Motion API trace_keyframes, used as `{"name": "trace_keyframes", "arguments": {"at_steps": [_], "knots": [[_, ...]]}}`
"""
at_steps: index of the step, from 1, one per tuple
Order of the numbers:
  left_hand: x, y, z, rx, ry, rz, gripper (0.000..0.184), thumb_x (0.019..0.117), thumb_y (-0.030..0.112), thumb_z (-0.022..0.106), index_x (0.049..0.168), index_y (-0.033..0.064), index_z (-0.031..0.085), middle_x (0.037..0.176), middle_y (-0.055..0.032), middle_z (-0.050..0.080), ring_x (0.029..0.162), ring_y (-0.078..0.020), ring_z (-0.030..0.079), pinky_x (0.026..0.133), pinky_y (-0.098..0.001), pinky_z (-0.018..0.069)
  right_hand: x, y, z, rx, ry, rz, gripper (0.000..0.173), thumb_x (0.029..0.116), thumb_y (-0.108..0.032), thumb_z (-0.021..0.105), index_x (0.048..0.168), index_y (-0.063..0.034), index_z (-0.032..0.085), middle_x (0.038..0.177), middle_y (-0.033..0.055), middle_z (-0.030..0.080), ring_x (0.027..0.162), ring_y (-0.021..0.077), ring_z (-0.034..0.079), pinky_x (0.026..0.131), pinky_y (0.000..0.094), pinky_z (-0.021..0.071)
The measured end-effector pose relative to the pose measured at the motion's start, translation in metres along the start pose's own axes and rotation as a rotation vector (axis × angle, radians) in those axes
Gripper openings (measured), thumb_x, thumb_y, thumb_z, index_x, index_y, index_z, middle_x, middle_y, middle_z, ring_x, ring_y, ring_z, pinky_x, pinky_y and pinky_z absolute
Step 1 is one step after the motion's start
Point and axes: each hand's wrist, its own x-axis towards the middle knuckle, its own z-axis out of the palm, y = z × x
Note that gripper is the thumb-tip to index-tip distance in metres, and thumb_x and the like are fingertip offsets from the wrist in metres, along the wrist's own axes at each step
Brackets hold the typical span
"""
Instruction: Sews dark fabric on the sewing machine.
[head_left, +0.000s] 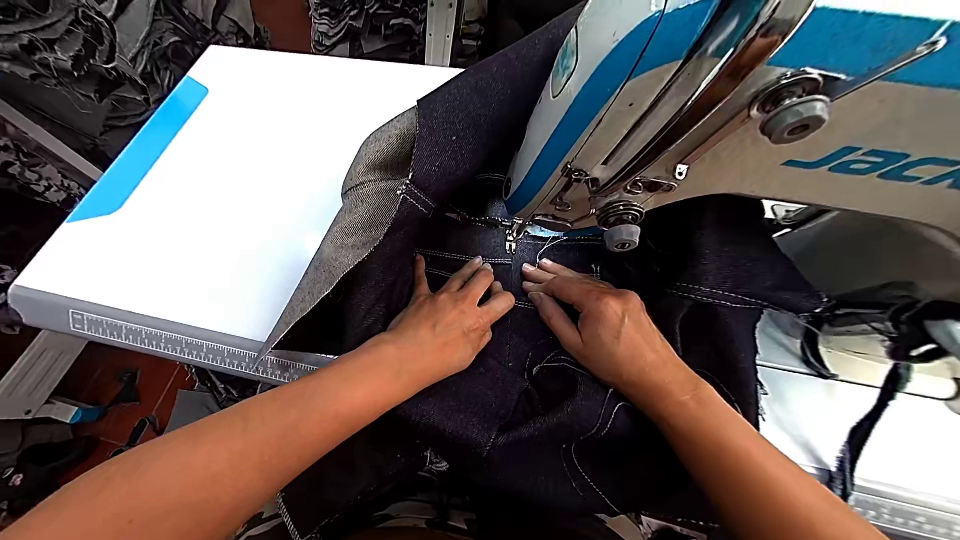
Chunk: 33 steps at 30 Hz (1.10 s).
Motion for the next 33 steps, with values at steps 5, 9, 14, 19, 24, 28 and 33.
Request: {"name": "trace_keyframes", "arguments": {"at_steps": [5, 9, 14, 19, 24, 28, 33], "knots": [[0.004, -0.006, 0.003, -0.011, 0.053, 0.02, 0.037, 0.1035, 0.015, 0.05, 0.139, 0.0124, 0.06, 0.15, -0.0163, 0.053, 0.149, -0.04, 0.039, 0.103, -0.0851, 0.0219, 0.004, 0.004, 0.001, 0.004, 0.022, 0.007, 0.036, 0.1043, -0.022, 0.049, 0.105, 0.0003, 0.077, 0.127, 0.0114, 0.073, 0.125, 0.0286, 0.066, 0.108, 0.0424, 0.0505], [0.017, -0.012, -0.004, -0.028, 0.028, -0.01, 0.038, 0.1052, 0.016, 0.048, 0.141, 0.0119, 0.059, 0.152, -0.0179, 0.051, 0.148, -0.0397, 0.04, 0.106, -0.0836, 0.0212, 0.014, 0.012, 0.002, 0.007, 0.035, 0.007, 0.035, 0.1045, -0.021, 0.049, 0.102, 0.0023, 0.076, 0.125, 0.0142, 0.073, 0.123, 0.0312, 0.067, 0.106, 0.0437, 0.0516], [0.024, -0.017, -0.009, -0.034, -0.005, -0.037, 0.039, 0.1065, 0.017, 0.046, 0.143, 0.0127, 0.057, 0.154, -0.0174, 0.049, 0.149, -0.0378, 0.038, 0.109, -0.0816, 0.0193, 0.02, 0.016, 0.003, 0.004, 0.033, 0.009, 0.037, 0.1051, -0.021, 0.048, 0.103, 0.0025, 0.075, 0.126, 0.0147, 0.073, 0.123, 0.0314, 0.068, 0.106, 0.0441, 0.0516], [0.032, -0.022, -0.011, -0.039, -0.015, -0.048, 0.039, 0.107, 0.017, 0.044, 0.144, 0.013, 0.057, 0.155, -0.0174, 0.048, 0.149, -0.0374, 0.038, 0.11, -0.0806, 0.0181, 0.028, 0.022, 0.003, 0.017, 0.008, 0.046, 0.039, 0.1063, -0.024, 0.047, 0.112, 0.0005, 0.076, 0.127, 0.0138, 0.072, 0.124, 0.0315, 0.067, 0.106, 0.047, 0.0512], [0.057, -0.039, -0.013, -0.022, 0.028, -0.044, 0.039, 0.1072, 0.019, 0.042, 0.142, 0.0107, 0.058, 0.148, -0.017, 0.053, 0.143, -0.0375, 0.046, 0.108, -0.0803, 0.0241, 0.052, 0.048, 0.01, -0.024, -0.026, 0.127, 0.043, 0.1059, -0.032, 0.049, 0.111, 0.0043, 0.072, 0.112, 0.0256, 0.073, 0.108, 0.0434, 0.07, 0.091, 0.0624, 0.052], [0.073, -0.048, -0.021, -0.02, -0.011, -0.06, 0.041, 0.1068, 0.019, 0.042, 0.144, 0.0109, 0.057, 0.145, -0.0157, 0.054, 0.139, -0.037, 0.049, 0.107, -0.079, 0.0247, 0.066, 0.068, 0.017, -0.077, -0.084, 0.212, 0.049, 0.102, -0.038, 0.052, 0.118, 0.0053, 0.067, 0.117, 0.0318, 0.067, 0.116, 0.0487, 0.064, 0.096, 0.0657, 0.0468], [0.081, -0.054, -0.022, -0.033, -0.001, -0.063, 0.041, 0.107, 0.019, 0.039, 0.143, 0.0092, 0.057, 0.149, -0.0162, 0.052, 0.144, -0.0356, 0.045, 0.111, -0.0781, 0.0194, 0.068, 0.089, 0.032, -0.048, 0.017, 0.153, 0.047, 0.0983, -0.035, 0.056, 0.116, 0.0067, 0.068, 0.117, 0.032, 0.067, 0.117, 0.0475, 0.063, 0.099, 0.064, 0.0457]]}}
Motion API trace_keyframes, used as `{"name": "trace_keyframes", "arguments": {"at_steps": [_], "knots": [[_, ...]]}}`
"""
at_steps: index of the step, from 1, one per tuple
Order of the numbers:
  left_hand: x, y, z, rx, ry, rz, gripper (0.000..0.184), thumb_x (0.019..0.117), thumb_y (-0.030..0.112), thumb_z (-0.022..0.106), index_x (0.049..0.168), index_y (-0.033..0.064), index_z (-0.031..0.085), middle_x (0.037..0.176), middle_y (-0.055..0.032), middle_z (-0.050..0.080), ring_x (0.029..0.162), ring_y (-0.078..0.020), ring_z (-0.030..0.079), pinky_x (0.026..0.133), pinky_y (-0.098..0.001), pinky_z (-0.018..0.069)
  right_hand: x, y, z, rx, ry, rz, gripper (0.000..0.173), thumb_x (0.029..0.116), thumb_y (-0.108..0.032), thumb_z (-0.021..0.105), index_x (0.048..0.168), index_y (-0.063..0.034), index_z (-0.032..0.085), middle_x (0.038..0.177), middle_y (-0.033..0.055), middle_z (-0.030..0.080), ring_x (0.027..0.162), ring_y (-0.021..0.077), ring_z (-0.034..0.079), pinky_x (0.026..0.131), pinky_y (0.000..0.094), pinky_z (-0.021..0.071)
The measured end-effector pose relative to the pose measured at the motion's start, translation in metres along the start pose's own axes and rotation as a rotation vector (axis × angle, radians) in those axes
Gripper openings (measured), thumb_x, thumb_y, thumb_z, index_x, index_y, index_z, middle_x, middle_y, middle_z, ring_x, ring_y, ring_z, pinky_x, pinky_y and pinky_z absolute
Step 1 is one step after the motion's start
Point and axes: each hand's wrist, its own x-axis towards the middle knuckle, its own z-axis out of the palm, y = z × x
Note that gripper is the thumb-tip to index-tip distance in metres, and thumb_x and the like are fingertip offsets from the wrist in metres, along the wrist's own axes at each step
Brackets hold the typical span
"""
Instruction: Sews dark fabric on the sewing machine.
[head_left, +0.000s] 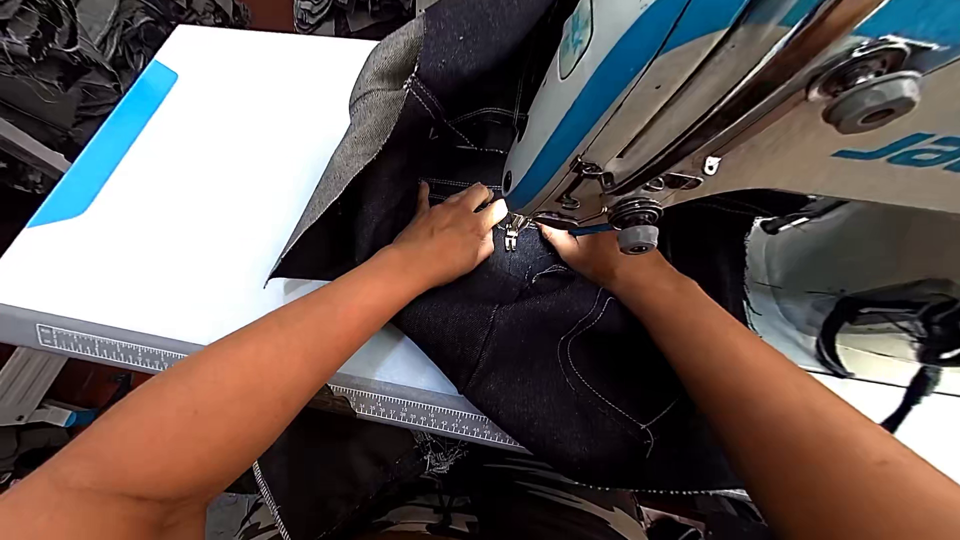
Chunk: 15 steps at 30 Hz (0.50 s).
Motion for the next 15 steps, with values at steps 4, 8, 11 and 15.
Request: {"name": "trace_keyframes", "arguments": {"at_steps": [4, 8, 11, 15], "knots": [[-0.006, 0.0, -0.008, -0.054, -0.01, 0.042, 0.037, 0.1066, 0.017, 0.046, 0.139, 0.0043, 0.058, 0.144, -0.0188, 0.055, 0.139, -0.0369, 0.05, 0.112, -0.0732, 0.0263, -0.003, -0.011, -0.013, -0.008, -0.034, -0.035, 0.041, 0.0993, -0.031, 0.06, 0.115, 0.0057, 0.068, 0.115, 0.0304, 0.068, 0.115, 0.0456, 0.065, 0.098, 0.0625, 0.0471], [-0.061, -0.002, -0.056, 0.07, 0.56, 0.21, 0.025, 0.0994, 0.009, 0.058, 0.118, -0.0003, 0.071, 0.128, -0.0203, 0.068, 0.125, -0.0337, 0.062, 0.107, -0.0458, 0.0483, -0.057, -0.06, -0.089, -0.112, 0.181, -0.109, 0.025, 0.101, -0.014, 0.056, 0.098, 0.0061, 0.07, 0.1, 0.0256, 0.072, 0.1, 0.0426, 0.07, 0.084, 0.0555, 0.0544], [-0.09, -0.035, -0.091, -0.012, 0.727, -0.105, 0.073, 0.0914, 0.033, 0.074, 0.144, -0.0083, 0.045, 0.143, -0.033, 0.051, 0.135, -0.0426, 0.049, 0.11, -0.0515, 0.0407, -0.119, -0.047, -0.101, -0.071, 0.304, 0.237, 0.056, 0.101, -0.035, 0.061, 0.136, 0.0087, 0.055, 0.14, 0.0326, 0.055, 0.134, 0.049, 0.05, 0.109, 0.0616, 0.0398], [-0.079, -0.059, -0.057, -0.549, 0.439, -0.427, 0.078, 0.0826, 0.029, 0.086, 0.143, -0.0016, 0.047, 0.121, -0.0261, 0.065, 0.112, -0.0361, 0.066, 0.098, -0.0584, 0.0522, -0.143, -0.052, -0.088, 0.261, 0.225, 0.588, 0.061, 0.0898, -0.039, 0.076, 0.133, -0.0013, 0.056, 0.107, 0.0163, 0.071, 0.093, 0.0255, 0.07, 0.081, 0.0506, 0.0571]]}}
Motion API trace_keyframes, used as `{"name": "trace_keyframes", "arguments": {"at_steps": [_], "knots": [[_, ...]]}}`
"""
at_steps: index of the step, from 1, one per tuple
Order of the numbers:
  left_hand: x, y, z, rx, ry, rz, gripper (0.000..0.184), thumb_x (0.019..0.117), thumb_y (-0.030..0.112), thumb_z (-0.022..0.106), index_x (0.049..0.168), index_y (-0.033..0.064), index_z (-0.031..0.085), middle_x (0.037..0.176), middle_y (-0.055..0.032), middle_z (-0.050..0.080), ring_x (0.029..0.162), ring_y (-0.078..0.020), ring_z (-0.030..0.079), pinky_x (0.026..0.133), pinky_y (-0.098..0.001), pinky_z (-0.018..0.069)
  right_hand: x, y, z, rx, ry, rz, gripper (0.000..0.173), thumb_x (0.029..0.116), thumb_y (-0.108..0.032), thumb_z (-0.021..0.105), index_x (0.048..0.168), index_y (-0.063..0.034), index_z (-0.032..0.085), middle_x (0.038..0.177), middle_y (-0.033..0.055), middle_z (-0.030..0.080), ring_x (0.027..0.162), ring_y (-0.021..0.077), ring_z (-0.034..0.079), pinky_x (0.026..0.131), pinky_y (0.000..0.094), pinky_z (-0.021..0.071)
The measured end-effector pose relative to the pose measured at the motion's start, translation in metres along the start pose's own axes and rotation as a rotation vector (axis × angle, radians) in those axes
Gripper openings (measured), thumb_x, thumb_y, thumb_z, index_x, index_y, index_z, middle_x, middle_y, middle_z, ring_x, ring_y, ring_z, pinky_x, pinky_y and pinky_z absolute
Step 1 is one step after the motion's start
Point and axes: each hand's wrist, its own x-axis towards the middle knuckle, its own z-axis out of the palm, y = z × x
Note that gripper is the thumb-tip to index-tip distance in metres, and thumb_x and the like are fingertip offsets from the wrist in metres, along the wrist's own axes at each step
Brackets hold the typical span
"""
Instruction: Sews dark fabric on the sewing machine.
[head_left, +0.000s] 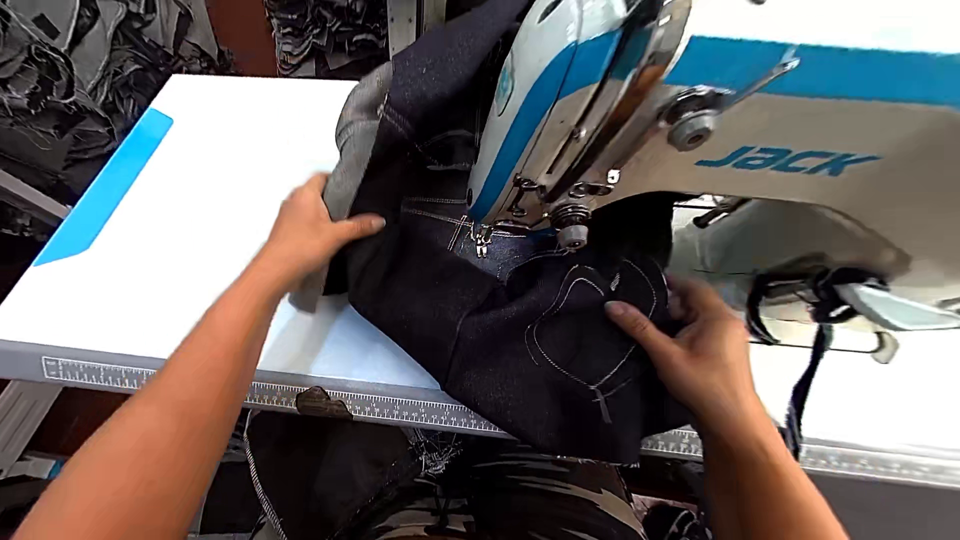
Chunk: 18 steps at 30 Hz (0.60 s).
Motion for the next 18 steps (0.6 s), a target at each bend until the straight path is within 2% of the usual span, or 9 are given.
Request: {"name": "trace_keyframes", "arguments": {"at_steps": [2, 4, 6, 8, 10, 12, 14, 16, 18], "knots": [[-0.028, 0.012, -0.011, 0.14, -0.069, -0.027, 0.056, 0.0926, 0.028, 0.076, 0.135, -0.0013, 0.054, 0.11, -0.0255, 0.068, 0.102, -0.0394, 0.068, 0.091, -0.0643, 0.0509, -0.018, -0.008, -0.012, 0.003, -0.076, -0.021, 0.04, 0.0905, -0.041, 0.067, 0.114, -0.0091, 0.064, 0.085, 0.0008, 0.07, 0.074, 0.0095, 0.069, 0.066, 0.0381, 0.0591], [-0.091, 0.019, -0.042, 0.369, -0.145, -0.055, 0.044, 0.0981, 0.03, 0.069, 0.127, -0.0004, 0.057, 0.095, -0.0223, 0.067, 0.087, -0.0398, 0.067, 0.076, -0.0647, 0.0521, -0.046, 0.001, -0.049, -0.058, -0.177, -0.068, 0.05, 0.0881, -0.048, 0.061, 0.115, -0.0063, 0.065, 0.086, 0.001, 0.069, 0.078, 0.0082, 0.067, 0.068, 0.0403, 0.0565], [-0.16, 0.002, -0.071, 0.546, -0.304, -0.111, 0.046, 0.0957, 0.035, 0.067, 0.109, -0.009, 0.064, 0.079, -0.026, 0.066, 0.075, -0.0458, 0.067, 0.067, -0.0659, 0.0503, -0.072, 0.011, -0.088, 0.019, -0.3, -0.079, 0.04, 0.0889, -0.035, 0.065, 0.113, -0.0033, 0.064, 0.094, -0.0054, 0.069, 0.085, -0.0043, 0.066, 0.077, 0.0236, 0.0585], [-0.204, -0.008, -0.086, 0.599, -0.555, -0.31, 0.054, 0.1002, 0.035, 0.064, 0.118, -0.0158, 0.061, 0.095, -0.04, 0.066, 0.092, -0.0614, 0.065, 0.081, -0.0773, 0.0464, -0.087, 0.005, -0.101, 0.144, -0.328, -0.007, 0.026, 0.0885, -0.014, 0.065, 0.11, -0.0004, 0.061, 0.094, -0.0078, 0.069, 0.086, -0.0069, 0.066, 0.079, 0.0187, 0.0577], [-0.227, -0.012, -0.093, 0.714, -0.566, -0.334, 0.06, 0.0945, 0.032, 0.073, 0.123, -0.018, 0.056, 0.102, -0.0458, 0.063, 0.097, -0.0682, 0.061, 0.081, -0.0817, 0.0445, -0.092, -0.005, -0.09, 0.297, -0.231, 0.08, 0.024, 0.0877, -0.014, 0.068, 0.11, -0.0078, 0.063, 0.089, -0.0114, 0.072, 0.081, -0.0034, 0.069, 0.073, 0.0196, 0.0604], [-0.231, 0.01, -0.101, 0.773, -0.399, -0.138, 0.078, 0.0828, 0.022, 0.085, 0.136, -0.0217, 0.047, 0.119, -0.0509, 0.053, 0.108, -0.0722, 0.053, 0.085, -0.0829, 0.0417, -0.09, -0.03, -0.071, 0.543, -0.183, 0.143, 0.028, 0.0867, -0.022, 0.072, 0.113, -0.0194, 0.064, 0.09, -0.0137, 0.075, 0.078, -0.0006, 0.072, 0.069, 0.0198, 0.0624], [-0.21, 0.046, -0.092, 0.752, -0.222, 0.163, 0.075, 0.0906, 0.024, 0.076, 0.143, -0.0181, 0.043, 0.13, -0.047, 0.052, 0.116, -0.0669, 0.054, 0.09, -0.0778, 0.0438, -0.09, -0.065, -0.044, 0.838, -0.227, 0.117, 0.033, 0.0868, -0.028, 0.078, 0.117, -0.0248, 0.065, 0.095, -0.0096, 0.077, 0.082, 0.003, 0.074, 0.071, 0.023, 0.0636], [-0.169, 0.066, -0.047, 0.674, 0.005, 0.526, 0.041, 0.1011, 0.02, 0.057, 0.133, -0.0056, 0.062, 0.121, -0.0267, 0.068, 0.106, -0.0421, 0.069, 0.085, -0.0562, 0.0566, -0.091, -0.099, -0.009, 1.092, -0.312, 0.05, 0.04, 0.0909, -0.027, 0.076, 0.127, -0.0215, 0.06, 0.104, -0.0025, 0.075, 0.092, 0.0094, 0.074, 0.08, 0.0301, 0.064], [-0.105, 0.057, 0.023, 0.424, 0.107, 0.919, 0.03, 0.1006, 0.004, 0.048, 0.116, 0.003, 0.074, 0.111, -0.0137, 0.075, 0.103, -0.0268, 0.073, 0.088, -0.0421, 0.06, -0.091, -0.135, 0.018, 1.31, -0.36, 0.033, 0.041, 0.0959, -0.015, 0.068, 0.134, -0.0157, 0.053, 0.112, 0.0036, 0.071, 0.101, 0.0151, 0.071, 0.088, 0.0372, 0.0618]]}}
